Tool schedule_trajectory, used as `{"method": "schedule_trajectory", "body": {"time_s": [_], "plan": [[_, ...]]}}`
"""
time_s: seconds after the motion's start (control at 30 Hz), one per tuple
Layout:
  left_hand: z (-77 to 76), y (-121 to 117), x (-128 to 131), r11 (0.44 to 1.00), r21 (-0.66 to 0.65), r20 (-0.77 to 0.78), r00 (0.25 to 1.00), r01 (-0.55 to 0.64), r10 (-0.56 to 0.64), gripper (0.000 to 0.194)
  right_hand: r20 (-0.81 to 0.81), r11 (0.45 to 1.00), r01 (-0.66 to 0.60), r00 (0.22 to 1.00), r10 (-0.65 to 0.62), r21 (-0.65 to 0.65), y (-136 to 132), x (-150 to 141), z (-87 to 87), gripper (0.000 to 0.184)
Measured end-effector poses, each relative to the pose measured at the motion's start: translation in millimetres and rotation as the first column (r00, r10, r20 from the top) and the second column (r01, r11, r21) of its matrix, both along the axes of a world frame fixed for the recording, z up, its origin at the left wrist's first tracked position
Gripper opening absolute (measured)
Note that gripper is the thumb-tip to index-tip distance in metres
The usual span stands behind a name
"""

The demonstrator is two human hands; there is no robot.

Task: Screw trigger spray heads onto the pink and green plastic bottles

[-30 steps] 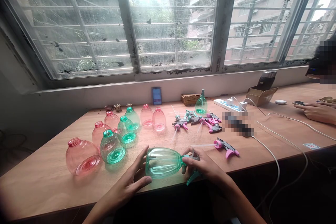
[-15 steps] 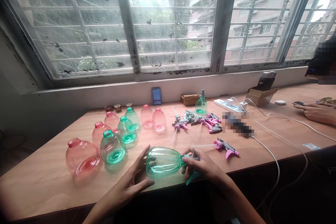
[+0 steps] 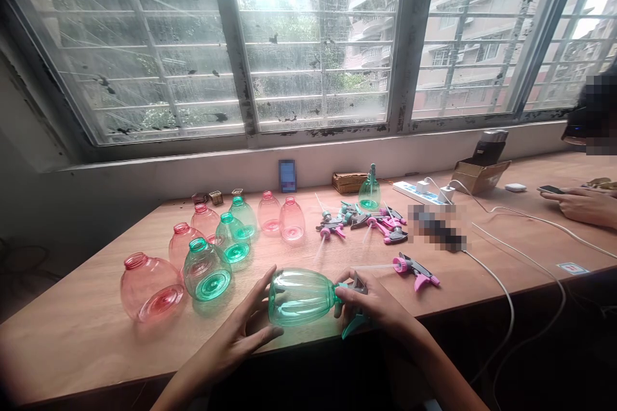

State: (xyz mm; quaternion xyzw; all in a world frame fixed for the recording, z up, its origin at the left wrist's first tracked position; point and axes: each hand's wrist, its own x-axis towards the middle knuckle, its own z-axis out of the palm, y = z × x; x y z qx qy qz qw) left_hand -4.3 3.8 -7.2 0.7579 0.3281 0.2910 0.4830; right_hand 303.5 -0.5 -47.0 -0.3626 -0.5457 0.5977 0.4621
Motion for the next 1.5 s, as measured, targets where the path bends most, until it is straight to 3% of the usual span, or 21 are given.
{"method": "schedule_trajectory", "body": {"time_s": [0.2,0.43,1.5], "plan": [[6.3,-4.8,1.9,1.0,-0.02,-0.02,1.0,-0.022,0.021,0.086,-0.005,1.0,-0.001,1.0,0.001,0.003,0.3,0.1,-1.5,0.031],[6.7,-4.5,3.0,0.998,-0.052,0.006,0.999,-0.041,0.042,0.072,0.008,1.0,0.005,1.0,-0.005,0.001,-1.3,-1.3,4.4,0.034],[9.0,-5.0,2.6,0.995,0.023,-0.105,0.989,-0.102,0.104,0.081,0.009,1.0,0.016,1.0,-0.016,-0.006,-3.2,-1.4,5.9,0.038]]}}
